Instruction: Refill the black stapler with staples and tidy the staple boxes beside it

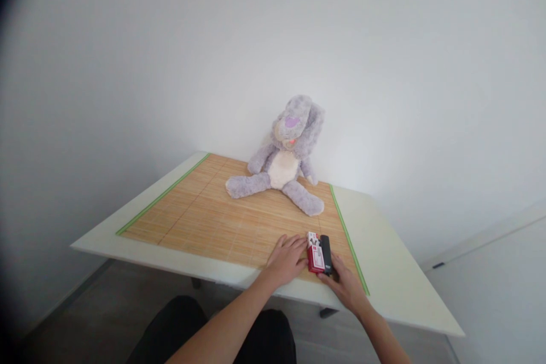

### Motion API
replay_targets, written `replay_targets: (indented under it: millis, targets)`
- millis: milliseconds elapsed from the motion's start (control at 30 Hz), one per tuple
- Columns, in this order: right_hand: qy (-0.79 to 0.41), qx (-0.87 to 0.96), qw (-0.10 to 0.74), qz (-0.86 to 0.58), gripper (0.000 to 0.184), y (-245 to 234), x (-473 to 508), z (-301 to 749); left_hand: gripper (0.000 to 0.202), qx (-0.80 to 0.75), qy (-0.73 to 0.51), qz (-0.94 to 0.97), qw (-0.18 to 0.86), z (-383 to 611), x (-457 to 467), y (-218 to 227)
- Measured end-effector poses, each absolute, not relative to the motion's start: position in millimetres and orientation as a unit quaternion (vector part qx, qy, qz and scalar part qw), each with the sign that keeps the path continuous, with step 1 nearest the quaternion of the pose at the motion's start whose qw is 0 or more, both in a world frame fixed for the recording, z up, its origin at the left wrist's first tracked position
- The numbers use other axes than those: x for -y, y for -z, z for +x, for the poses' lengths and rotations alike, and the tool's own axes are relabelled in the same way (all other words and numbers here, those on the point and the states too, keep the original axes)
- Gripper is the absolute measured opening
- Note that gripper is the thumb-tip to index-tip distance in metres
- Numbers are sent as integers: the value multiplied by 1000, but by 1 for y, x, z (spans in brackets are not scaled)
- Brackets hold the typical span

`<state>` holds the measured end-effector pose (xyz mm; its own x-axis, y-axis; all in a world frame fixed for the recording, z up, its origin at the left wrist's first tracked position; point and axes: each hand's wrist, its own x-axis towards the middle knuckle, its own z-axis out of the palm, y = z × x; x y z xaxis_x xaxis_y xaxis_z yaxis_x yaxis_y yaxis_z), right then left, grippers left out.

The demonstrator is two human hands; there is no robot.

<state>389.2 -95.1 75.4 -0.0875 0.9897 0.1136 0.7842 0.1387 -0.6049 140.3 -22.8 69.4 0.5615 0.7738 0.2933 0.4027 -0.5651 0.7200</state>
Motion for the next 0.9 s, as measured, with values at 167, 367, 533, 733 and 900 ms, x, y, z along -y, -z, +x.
replay_targets:
  millis: [167,367,533,733,900]
  targets:
    - [-196,719,244,-621,71,-68,92,393,59,-351,-310,831,300,138,23,-68]
    - [-183,713,247,-631,74,-78,97,385,59,-348,-315,830,300,138,23,-66]
    - [-191,717,258,-618,73,-93,103,378,59,-351,-321,826,301,137,25,-66]
    - [-188,707,275,-624,72,-95,104,373,59,-350,-327,823,307,137,26,-66]
    - [-195,691,288,-634,76,-82,105,383,59,-354,-334,817,309,137,27,-66]
